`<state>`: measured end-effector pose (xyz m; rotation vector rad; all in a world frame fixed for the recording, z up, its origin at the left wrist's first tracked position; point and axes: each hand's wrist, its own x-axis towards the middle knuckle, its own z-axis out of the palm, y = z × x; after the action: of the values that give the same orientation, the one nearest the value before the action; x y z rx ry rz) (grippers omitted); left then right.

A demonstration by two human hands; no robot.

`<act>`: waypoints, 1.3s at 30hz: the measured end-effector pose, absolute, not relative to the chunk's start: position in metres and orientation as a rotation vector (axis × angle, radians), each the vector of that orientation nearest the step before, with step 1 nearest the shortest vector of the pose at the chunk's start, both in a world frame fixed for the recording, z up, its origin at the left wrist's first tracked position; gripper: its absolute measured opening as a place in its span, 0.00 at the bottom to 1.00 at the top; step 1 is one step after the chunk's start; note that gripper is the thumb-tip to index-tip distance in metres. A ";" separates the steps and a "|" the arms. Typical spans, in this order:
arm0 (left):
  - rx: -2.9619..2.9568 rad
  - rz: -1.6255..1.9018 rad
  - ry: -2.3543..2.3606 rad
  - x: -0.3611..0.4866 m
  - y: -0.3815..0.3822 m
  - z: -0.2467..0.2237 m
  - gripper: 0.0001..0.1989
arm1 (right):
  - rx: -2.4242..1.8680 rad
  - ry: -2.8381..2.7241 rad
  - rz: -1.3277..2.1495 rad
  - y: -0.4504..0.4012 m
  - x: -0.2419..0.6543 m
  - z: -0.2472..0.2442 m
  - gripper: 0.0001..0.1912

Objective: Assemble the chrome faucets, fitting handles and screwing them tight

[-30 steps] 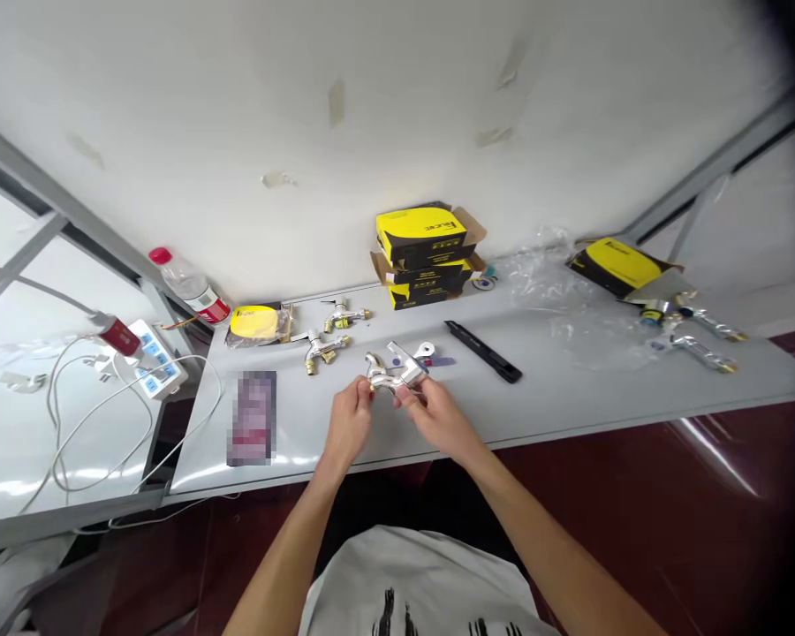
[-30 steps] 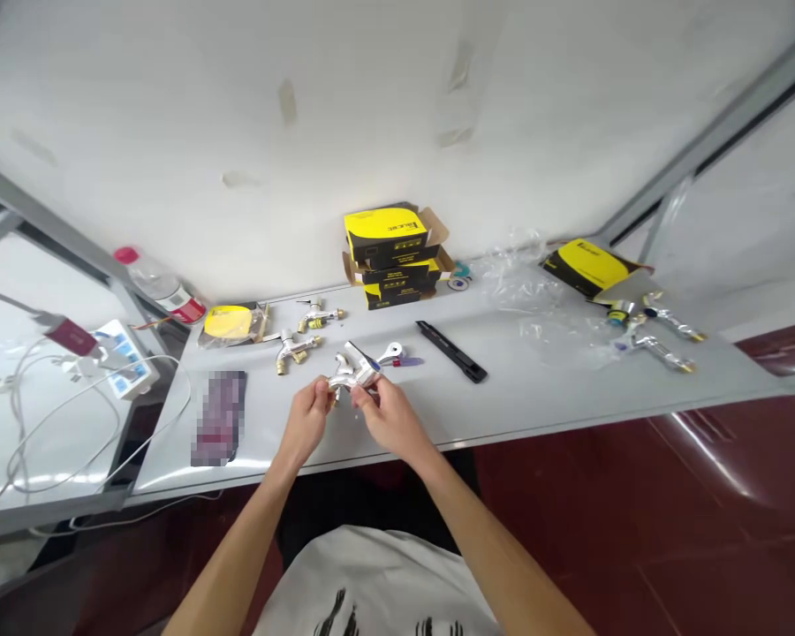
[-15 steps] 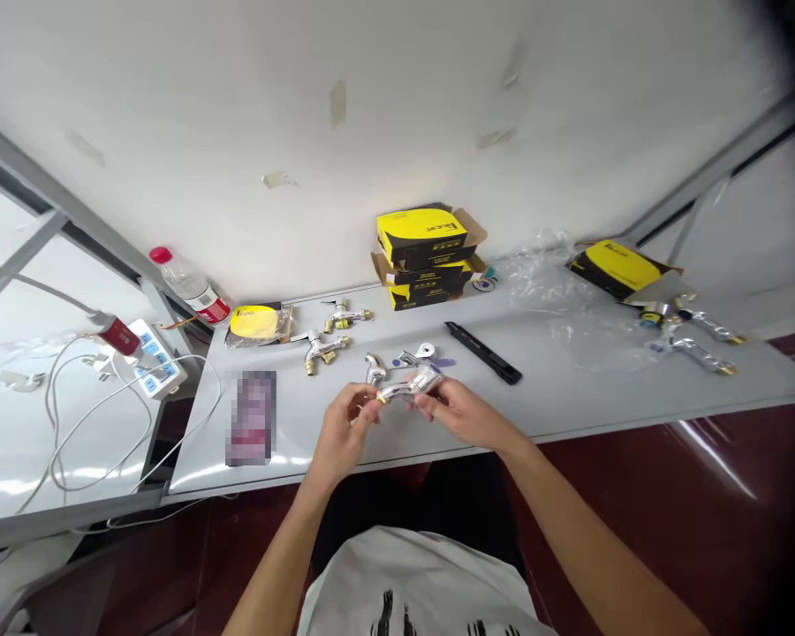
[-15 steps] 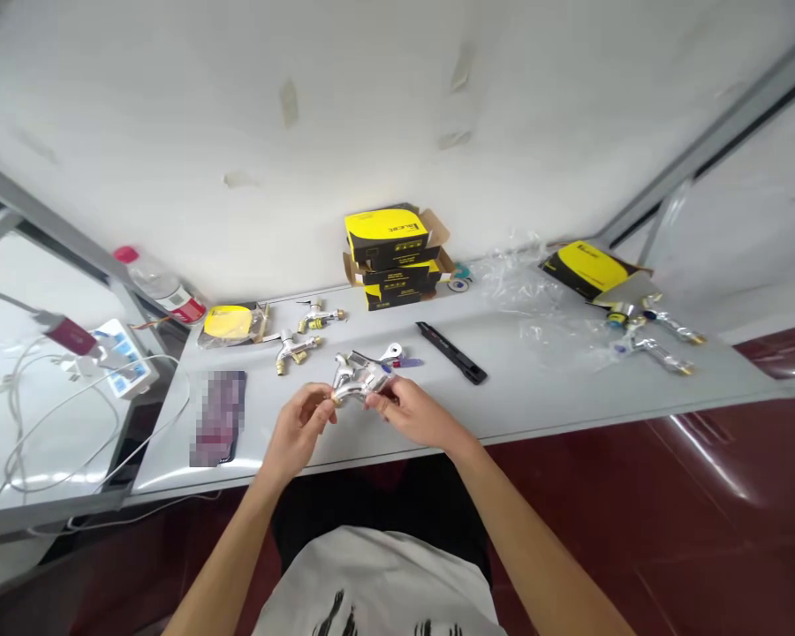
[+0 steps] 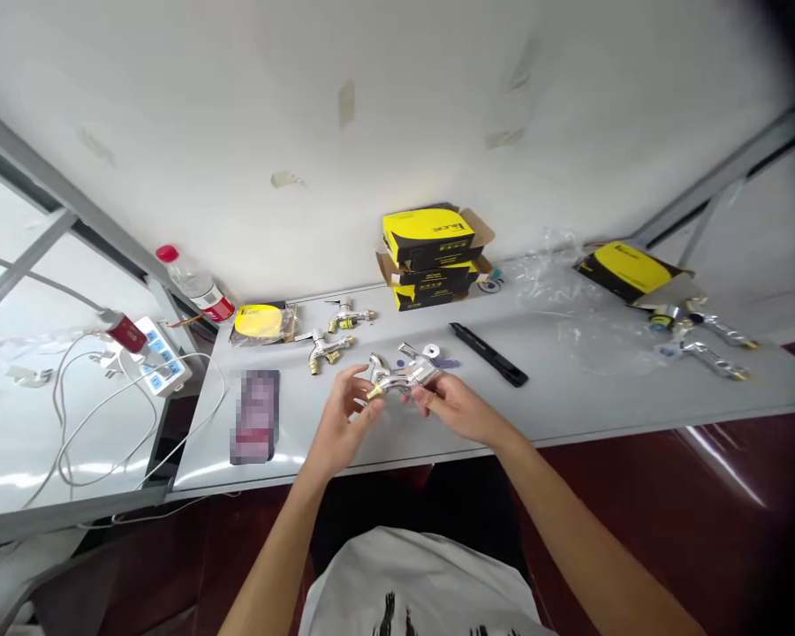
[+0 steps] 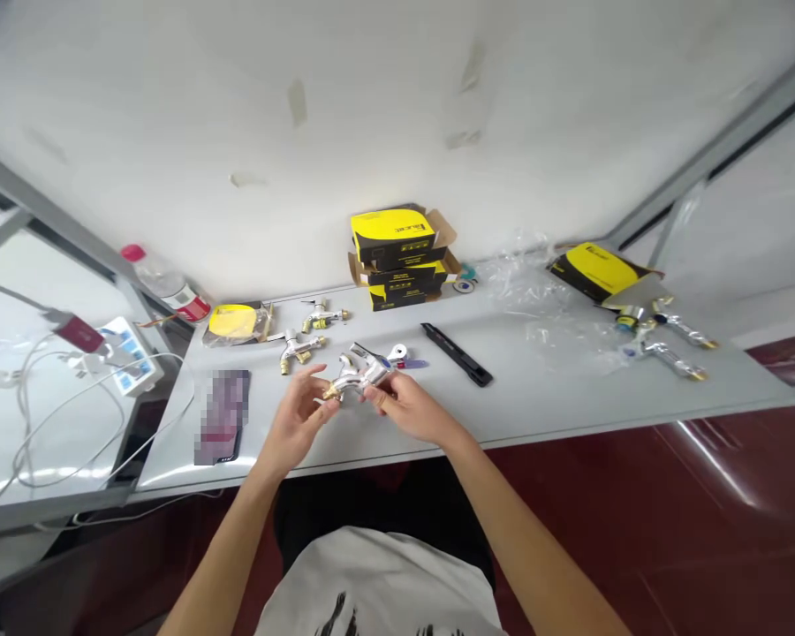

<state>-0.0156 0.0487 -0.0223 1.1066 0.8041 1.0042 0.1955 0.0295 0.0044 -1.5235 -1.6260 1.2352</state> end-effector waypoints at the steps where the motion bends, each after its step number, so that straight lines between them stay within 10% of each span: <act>1: 1.144 1.001 0.782 -0.016 0.048 -0.022 0.25 | -1.520 -1.629 1.234 0.030 0.195 0.004 0.25; 11: 0.575 0.679 0.579 -0.024 0.055 -0.020 0.20 | -1.404 -1.647 1.197 0.033 0.192 0.000 0.21; 22: 1.773 0.986 1.423 -0.017 0.095 -0.061 0.19 | -1.457 -1.233 1.174 0.039 0.191 -0.018 0.28; 29: 0.915 1.026 0.850 0.023 0.056 -0.027 0.20 | -1.423 -1.363 1.094 0.031 0.138 -0.009 0.23; 39: 0.478 1.122 0.690 -0.015 0.070 -0.053 0.18 | -2.311 -1.520 0.081 0.045 0.313 -0.027 0.29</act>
<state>-0.0146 0.0697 -0.0528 0.4779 0.6902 1.1217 0.3131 0.0454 -0.0271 -2.3109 -1.5199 0.0812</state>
